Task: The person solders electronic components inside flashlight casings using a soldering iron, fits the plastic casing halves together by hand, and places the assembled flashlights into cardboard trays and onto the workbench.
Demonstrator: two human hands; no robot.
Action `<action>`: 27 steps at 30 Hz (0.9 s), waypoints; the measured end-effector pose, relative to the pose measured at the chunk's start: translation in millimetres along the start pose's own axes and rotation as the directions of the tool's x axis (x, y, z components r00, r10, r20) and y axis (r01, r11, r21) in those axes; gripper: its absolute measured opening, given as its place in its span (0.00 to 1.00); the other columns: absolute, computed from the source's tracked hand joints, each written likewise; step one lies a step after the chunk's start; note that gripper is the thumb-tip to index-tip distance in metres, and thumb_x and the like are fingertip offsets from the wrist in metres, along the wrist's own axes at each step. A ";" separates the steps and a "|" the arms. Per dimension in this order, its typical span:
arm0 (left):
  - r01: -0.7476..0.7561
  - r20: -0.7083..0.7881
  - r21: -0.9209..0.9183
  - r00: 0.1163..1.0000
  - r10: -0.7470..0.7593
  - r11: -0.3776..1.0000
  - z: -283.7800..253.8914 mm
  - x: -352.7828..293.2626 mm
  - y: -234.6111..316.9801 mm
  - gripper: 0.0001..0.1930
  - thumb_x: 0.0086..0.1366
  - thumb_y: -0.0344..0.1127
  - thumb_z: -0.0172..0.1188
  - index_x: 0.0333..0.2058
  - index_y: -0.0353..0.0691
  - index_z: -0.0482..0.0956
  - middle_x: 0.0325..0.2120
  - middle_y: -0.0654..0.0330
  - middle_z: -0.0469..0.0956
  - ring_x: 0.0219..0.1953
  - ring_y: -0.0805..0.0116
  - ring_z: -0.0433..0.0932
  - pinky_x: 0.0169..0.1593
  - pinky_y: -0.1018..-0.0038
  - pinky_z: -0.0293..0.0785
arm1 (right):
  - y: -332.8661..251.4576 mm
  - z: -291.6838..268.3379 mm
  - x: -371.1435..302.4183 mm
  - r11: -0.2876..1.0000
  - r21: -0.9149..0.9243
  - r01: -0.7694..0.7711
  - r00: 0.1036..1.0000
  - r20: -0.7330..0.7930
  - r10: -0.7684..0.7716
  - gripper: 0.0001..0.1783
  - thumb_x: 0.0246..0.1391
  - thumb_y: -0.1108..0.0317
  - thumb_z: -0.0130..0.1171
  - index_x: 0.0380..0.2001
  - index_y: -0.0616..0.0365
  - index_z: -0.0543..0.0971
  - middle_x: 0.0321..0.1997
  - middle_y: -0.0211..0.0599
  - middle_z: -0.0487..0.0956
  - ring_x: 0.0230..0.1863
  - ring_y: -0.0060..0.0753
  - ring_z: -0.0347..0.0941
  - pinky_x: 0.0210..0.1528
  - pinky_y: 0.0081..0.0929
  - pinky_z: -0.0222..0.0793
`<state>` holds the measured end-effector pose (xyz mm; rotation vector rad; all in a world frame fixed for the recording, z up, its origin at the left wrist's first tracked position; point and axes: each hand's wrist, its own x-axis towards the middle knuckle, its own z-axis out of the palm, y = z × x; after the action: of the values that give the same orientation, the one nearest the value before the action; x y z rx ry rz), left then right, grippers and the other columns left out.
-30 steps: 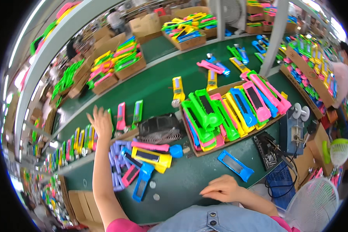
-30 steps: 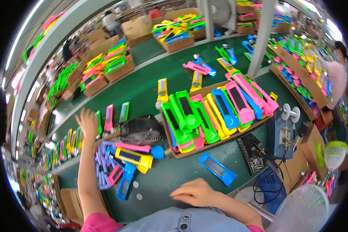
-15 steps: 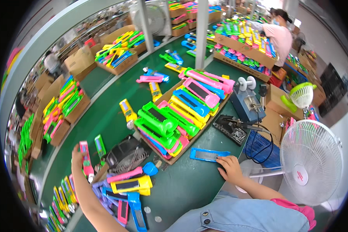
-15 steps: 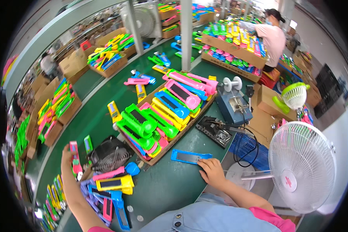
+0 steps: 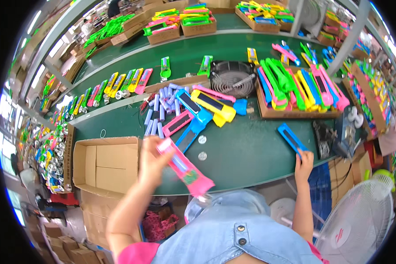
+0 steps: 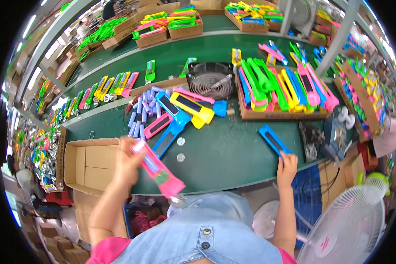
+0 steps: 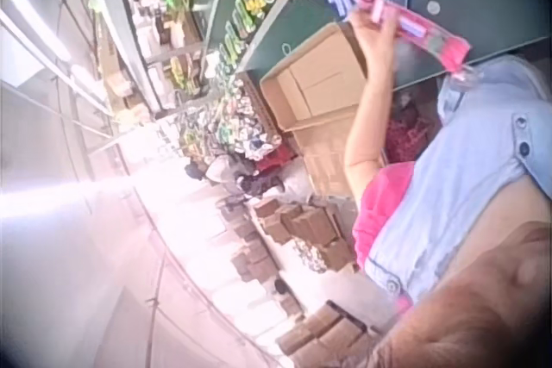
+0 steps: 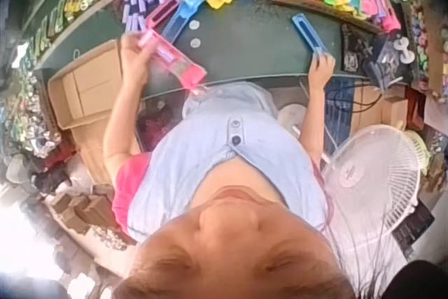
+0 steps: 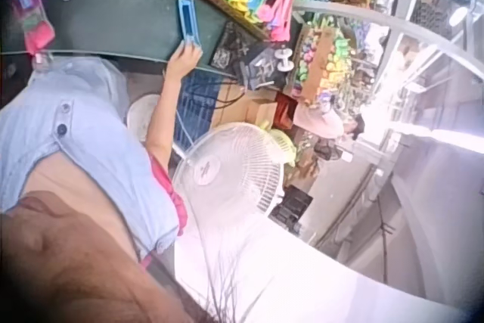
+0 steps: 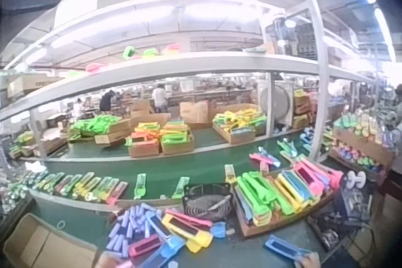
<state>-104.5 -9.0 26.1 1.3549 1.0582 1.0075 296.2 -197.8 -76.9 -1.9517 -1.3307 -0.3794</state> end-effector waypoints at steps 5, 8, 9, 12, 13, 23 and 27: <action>-0.011 -0.250 0.071 0.968 0.029 0.997 50.2 -79.3 -95.8 0.17 0.53 0.26 0.59 0.43 0.40 0.69 0.35 0.57 0.68 0.37 0.66 0.70 0.41 0.70 0.69 | -51.5 4.6 -1.9 0.962 0.269 0.046 0.993 0.093 -0.073 0.09 0.42 0.75 0.58 0.31 0.56 0.79 0.25 0.36 0.69 0.29 0.37 0.66 0.32 0.28 0.62; -0.257 -0.176 0.537 0.898 0.404 0.804 61.2 -77.2 -76.7 0.11 0.50 0.28 0.61 0.35 0.40 0.75 0.39 0.50 0.67 0.44 0.55 0.66 0.47 0.62 0.63 | -75.3 18.4 -4.9 0.924 0.317 0.213 0.949 0.157 -0.273 0.11 0.39 0.76 0.60 0.30 0.53 0.79 0.25 0.34 0.69 0.28 0.36 0.66 0.29 0.28 0.63; -0.292 -0.097 0.756 0.835 0.541 0.586 60.7 -72.1 -66.5 0.12 0.49 0.28 0.62 0.34 0.40 0.76 0.42 0.51 0.67 0.46 0.56 0.66 0.47 0.62 0.63 | -83.8 22.2 -5.6 0.913 0.338 0.227 0.939 0.172 -0.297 0.11 0.38 0.76 0.60 0.30 0.53 0.79 0.25 0.33 0.69 0.28 0.35 0.66 0.29 0.29 0.63; -0.378 0.050 0.861 0.729 0.683 0.340 49.0 -68.4 -58.7 0.11 0.44 0.29 0.63 0.30 0.41 0.77 0.45 0.54 0.68 0.48 0.57 0.66 0.48 0.62 0.63 | -103.9 44.3 -11.4 0.848 0.428 0.313 0.871 0.227 -0.436 0.12 0.38 0.75 0.60 0.31 0.52 0.78 0.25 0.33 0.69 0.31 0.36 0.68 0.32 0.29 0.66; -0.580 0.249 0.747 0.696 0.673 0.324 46.3 -70.4 -53.5 0.10 0.44 0.28 0.64 0.29 0.42 0.77 0.44 0.55 0.69 0.48 0.56 0.66 0.48 0.62 0.63 | -112.4 45.3 -10.8 0.822 0.448 0.351 0.826 0.266 -0.498 0.14 0.38 0.74 0.61 0.33 0.52 0.78 0.26 0.33 0.70 0.31 0.37 0.68 0.33 0.30 0.66; -0.761 0.831 0.350 0.522 0.194 0.547 80.6 -29.4 -61.5 0.08 0.51 0.31 0.57 0.33 0.41 0.75 0.39 0.58 0.70 0.43 0.58 0.68 0.46 0.65 0.63 | -10.0 7.7 -14.9 0.578 0.708 -0.405 0.870 0.105 0.482 0.19 0.49 0.74 0.55 0.47 0.60 0.69 0.31 0.33 0.74 0.37 0.22 0.69 0.40 0.21 0.65; -0.734 0.834 0.372 0.533 0.143 0.569 87.5 -26.7 -52.4 0.06 0.50 0.32 0.58 0.28 0.42 0.74 0.39 0.60 0.70 0.42 0.59 0.67 0.45 0.66 0.60 | 59.4 -18.1 0.8 0.448 0.817 -0.364 0.591 -0.169 0.789 0.32 0.49 0.72 0.57 0.56 0.64 0.56 0.36 0.36 0.73 0.36 0.23 0.68 0.39 0.20 0.65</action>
<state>-28.6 -55.5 -30.6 2.5416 0.3714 0.2527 352.5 -221.7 -87.9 -1.3278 -0.2173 0.0040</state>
